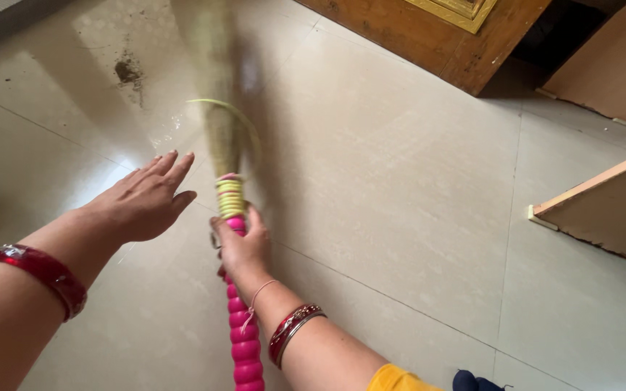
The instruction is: The person sweeps debris from the floor using a broom by hand, moving the broom in repeated strokes across the tiled surface.
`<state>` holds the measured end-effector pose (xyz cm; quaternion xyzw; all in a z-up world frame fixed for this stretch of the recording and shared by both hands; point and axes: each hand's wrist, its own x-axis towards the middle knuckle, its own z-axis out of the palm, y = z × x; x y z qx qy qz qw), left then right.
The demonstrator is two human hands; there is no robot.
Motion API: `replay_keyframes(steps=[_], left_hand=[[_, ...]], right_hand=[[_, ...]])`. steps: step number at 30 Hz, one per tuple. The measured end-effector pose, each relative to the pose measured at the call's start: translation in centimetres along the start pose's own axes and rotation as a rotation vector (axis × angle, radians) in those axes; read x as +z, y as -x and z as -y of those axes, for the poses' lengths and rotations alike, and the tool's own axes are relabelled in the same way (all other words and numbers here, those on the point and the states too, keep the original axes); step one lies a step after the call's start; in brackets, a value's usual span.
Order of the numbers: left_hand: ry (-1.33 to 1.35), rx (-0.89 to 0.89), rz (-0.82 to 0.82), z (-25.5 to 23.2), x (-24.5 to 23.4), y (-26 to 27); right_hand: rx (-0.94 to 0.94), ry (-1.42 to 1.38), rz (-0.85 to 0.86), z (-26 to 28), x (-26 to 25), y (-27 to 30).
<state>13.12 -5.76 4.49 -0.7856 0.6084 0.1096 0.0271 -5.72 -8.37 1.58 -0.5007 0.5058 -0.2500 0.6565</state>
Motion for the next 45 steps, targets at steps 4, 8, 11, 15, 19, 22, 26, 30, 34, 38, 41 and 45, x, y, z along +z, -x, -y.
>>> replay_keyframes(steps=[4, 8, 11, 15, 19, 22, 26, 30, 34, 38, 41, 45], left_hand=[[0.047, -0.004, 0.007, -0.8, -0.1, 0.3], [0.011, -0.075, 0.085, -0.8, -0.3, 0.8], [-0.003, -0.083, 0.069, 0.2, -0.6, 0.8], [-0.041, -0.109, 0.045, 1.4, -0.7, 1.0], [-0.053, -0.082, 0.028, 1.8, -0.5, 1.2], [-0.039, -0.105, 0.052, 1.6, -0.7, 1.4], [-0.044, -0.106, 0.053, 1.3, -1.4, 1.3], [-0.063, -0.113, 0.062, 1.4, -1.7, 1.4], [-0.068, -0.118, 0.069, 1.7, -1.6, 1.5], [-0.074, -0.110, 0.071, 2.0, -1.5, 1.7], [-0.065, -0.110, 0.067, 2.3, -1.6, 1.8], [-0.087, -0.105, 0.064, 2.5, -1.5, 1.8]], right_hand=[[0.064, 0.177, -0.151, -2.5, -0.6, -0.8], [0.203, -0.033, -0.110, -6.5, -0.4, -0.9], [0.247, 0.037, -0.020, -6.9, 0.3, -0.5], [0.323, 0.121, 0.145, -4.6, 1.0, 0.5], [0.203, 0.103, 0.185, -2.2, 1.2, 1.3], [0.019, 0.093, 0.026, -1.1, 1.0, 2.4], [0.137, 0.044, -0.213, -1.1, 0.8, 4.1], [0.322, -0.116, -0.294, -3.9, 1.0, 4.6], [0.300, -0.193, -0.203, -6.7, 2.0, 3.7], [0.358, -0.181, 0.000, -5.9, 2.6, 2.5], [0.330, -0.109, 0.107, -3.7, 2.5, 1.9], [0.184, -0.024, 0.040, -1.5, 2.1, 3.7]])
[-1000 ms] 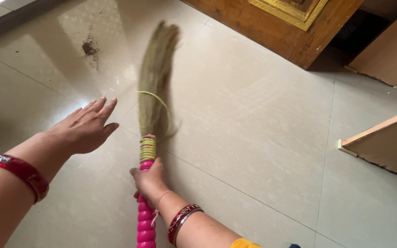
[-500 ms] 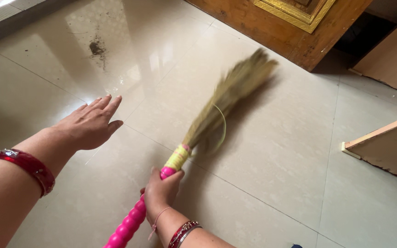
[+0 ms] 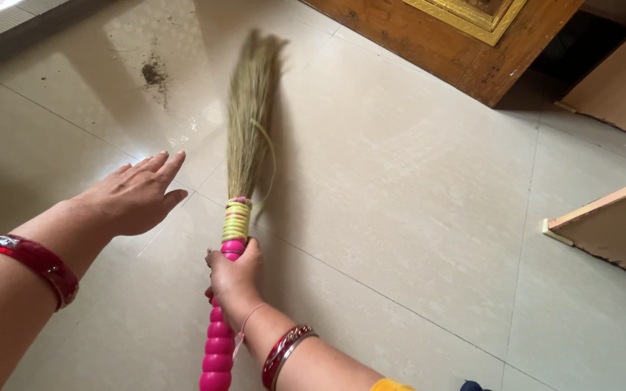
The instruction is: The person sweeps debris from the floor using a broom by hand, moving the broom in repeated strokes across the tiled surface.
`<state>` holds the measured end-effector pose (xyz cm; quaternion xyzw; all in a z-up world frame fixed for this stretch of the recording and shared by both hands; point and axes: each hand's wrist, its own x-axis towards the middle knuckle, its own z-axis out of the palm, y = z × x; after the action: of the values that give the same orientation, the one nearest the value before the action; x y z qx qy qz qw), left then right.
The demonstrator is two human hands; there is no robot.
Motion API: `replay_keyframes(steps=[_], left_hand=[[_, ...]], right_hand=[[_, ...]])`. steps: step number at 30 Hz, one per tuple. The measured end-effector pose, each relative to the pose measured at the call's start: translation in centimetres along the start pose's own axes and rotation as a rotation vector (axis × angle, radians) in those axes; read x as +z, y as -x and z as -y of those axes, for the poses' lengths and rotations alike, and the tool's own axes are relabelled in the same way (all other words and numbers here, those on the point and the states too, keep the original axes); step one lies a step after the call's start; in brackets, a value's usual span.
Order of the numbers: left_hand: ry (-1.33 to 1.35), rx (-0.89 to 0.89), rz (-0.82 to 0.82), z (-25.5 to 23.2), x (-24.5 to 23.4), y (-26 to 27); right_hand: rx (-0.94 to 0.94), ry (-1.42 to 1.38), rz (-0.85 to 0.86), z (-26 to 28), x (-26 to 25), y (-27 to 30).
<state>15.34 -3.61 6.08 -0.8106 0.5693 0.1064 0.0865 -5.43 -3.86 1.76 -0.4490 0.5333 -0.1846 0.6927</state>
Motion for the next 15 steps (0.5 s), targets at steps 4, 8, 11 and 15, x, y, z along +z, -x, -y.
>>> replay_keyframes(steps=[4, 8, 11, 15], left_hand=[[0.001, 0.004, 0.001, -0.3, -0.2, -0.3], [0.039, 0.008, 0.031, -1.6, -0.7, -0.3], [0.049, 0.014, 0.030, -2.7, -0.9, -0.2], [0.031, 0.040, 0.044, -3.8, -0.6, -0.2]], right_hand=[[-0.092, -0.053, -0.139, -0.5, 0.2, 2.4], [-0.055, -0.205, -0.397, -1.5, -0.2, 2.3], [0.015, -0.295, -0.512, -1.6, -1.5, 0.4], [0.162, -0.348, -0.496, -1.7, -2.1, -1.6]])
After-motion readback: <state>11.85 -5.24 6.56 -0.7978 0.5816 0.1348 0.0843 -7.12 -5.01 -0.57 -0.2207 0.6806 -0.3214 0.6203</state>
